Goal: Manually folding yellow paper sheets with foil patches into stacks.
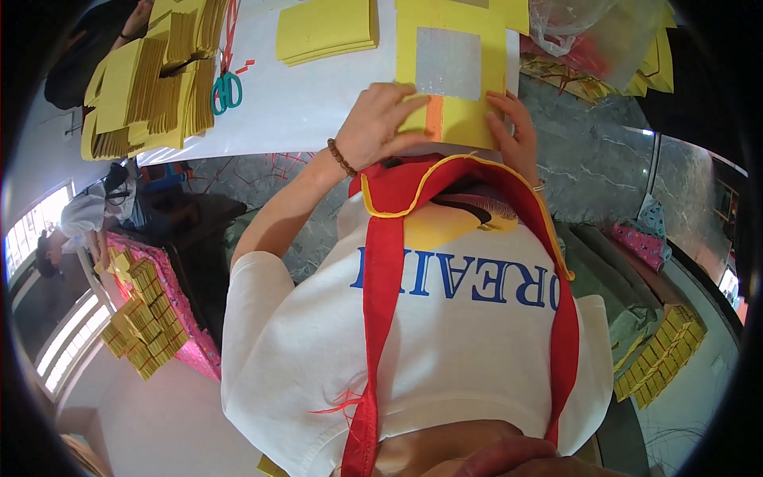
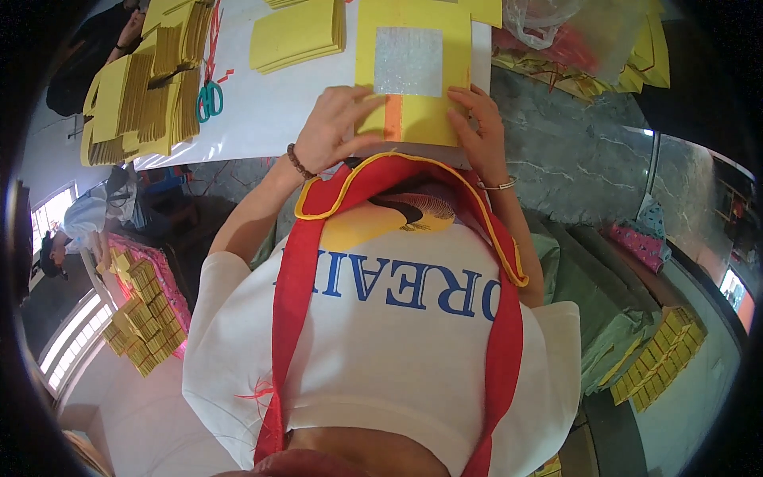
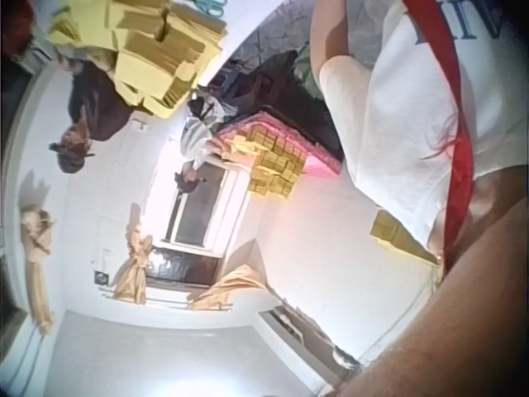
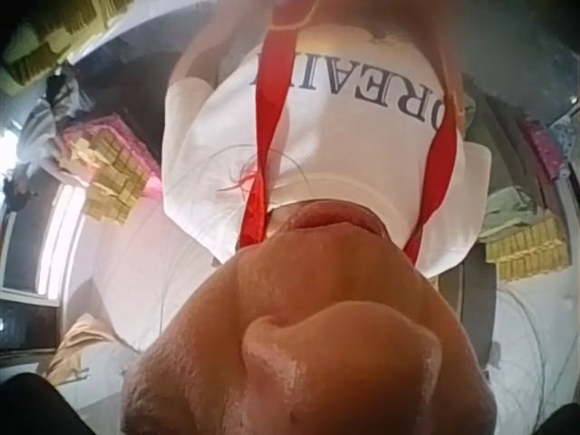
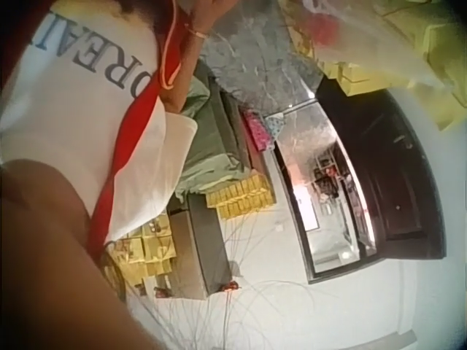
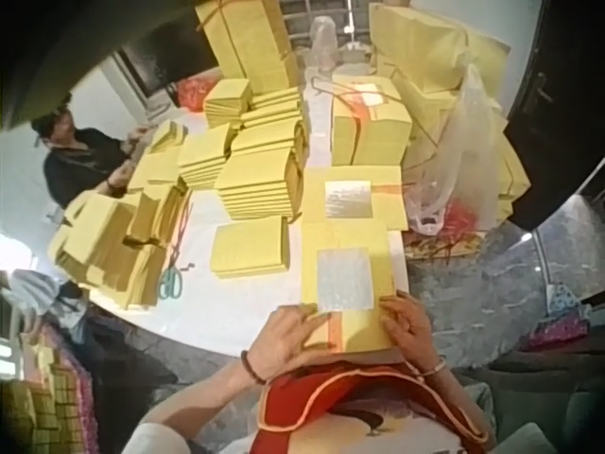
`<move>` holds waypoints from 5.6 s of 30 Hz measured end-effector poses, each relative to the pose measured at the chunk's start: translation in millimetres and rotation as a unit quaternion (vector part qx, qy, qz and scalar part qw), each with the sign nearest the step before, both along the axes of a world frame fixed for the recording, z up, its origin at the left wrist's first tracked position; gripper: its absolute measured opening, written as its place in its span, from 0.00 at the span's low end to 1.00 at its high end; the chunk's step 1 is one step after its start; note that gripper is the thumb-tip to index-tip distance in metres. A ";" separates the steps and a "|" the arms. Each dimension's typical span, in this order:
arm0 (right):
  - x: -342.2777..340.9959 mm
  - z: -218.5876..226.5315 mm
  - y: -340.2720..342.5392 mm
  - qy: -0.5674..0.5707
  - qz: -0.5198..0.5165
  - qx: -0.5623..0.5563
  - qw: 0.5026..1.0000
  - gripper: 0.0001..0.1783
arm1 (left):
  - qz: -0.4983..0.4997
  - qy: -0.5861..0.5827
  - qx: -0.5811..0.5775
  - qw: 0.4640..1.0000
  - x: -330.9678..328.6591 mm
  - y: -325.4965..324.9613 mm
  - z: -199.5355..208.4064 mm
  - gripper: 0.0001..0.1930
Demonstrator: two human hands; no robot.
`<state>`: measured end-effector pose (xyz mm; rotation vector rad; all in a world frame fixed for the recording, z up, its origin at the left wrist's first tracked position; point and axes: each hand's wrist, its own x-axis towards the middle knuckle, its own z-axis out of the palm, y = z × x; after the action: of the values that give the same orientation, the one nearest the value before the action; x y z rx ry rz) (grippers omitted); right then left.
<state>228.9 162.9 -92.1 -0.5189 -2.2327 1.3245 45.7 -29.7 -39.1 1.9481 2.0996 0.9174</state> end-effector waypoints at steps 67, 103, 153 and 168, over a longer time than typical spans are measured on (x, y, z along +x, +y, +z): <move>7.1 27.5 10.9 -0.004 0.082 0.265 0.961 0.17 | -0.036 0.121 -0.003 0.992 -15.0 -1.2 2.3 0.18; -37.8 18.0 3.0 -0.080 -0.128 -0.146 0.978 0.21 | 0.268 -0.533 -0.030 0.802 -11.3 29.6 -27.7 0.21; -7.0 25.8 0.8 0.055 -0.114 -0.233 0.964 0.21 | 0.004 0.244 -0.044 0.969 4.3 70.5 -13.3 0.32; 1.6 -5.8 -8.2 0.059 -0.134 -0.278 0.949 0.14 | 0.211 0.340 -0.023 0.916 -157.0 -6.9 -40.5 0.29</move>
<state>230.5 154.8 -97.9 -0.8780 -1.6030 1.7738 -111.4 -36.6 -79.6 2.0198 2.9675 0.2103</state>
